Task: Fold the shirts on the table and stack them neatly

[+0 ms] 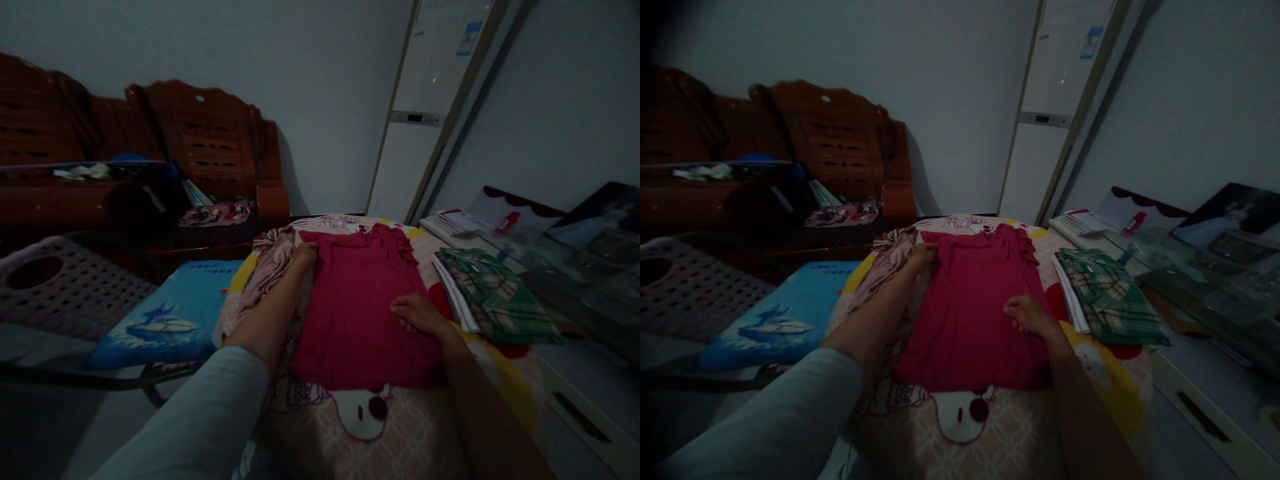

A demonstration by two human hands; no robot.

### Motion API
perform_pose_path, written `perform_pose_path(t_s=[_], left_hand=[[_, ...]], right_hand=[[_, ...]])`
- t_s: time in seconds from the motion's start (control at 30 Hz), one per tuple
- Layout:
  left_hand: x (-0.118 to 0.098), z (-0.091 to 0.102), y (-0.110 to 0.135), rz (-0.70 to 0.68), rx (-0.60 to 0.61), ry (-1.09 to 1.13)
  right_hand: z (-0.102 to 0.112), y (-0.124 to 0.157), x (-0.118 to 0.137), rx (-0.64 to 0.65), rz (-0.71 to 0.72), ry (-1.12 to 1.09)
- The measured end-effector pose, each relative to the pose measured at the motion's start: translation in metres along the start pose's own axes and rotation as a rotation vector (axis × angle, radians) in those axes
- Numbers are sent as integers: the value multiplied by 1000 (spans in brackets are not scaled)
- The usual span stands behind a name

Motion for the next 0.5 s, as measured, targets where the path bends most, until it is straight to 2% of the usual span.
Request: perform_pose_path(t_s=[0.1, 0.17, 0.27, 0.5], left_hand=[[6, 2, -2, 37, -92, -109], [6, 2, -2, -2, -109, -210], [3, -4, 0, -101, -53, -323], [-5, -16, 9, -132, -8, -572]], right_hand=[[0, 0, 0, -4, 13, -11], [1, 1, 1, -5, 13, -11], [1, 1, 3, -13, 18, -9], [0, 1, 1, -35, 2, -33]])
Point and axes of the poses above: each hand's wrist, its own y-axis away from the middle knuckle, its own z-axis out of the back of the hand, x = y × z, the point moved 6 cm from there along -y, towards the middle knuckle, and after that the axes turned 1 degree about z, right-handed, at the moved point
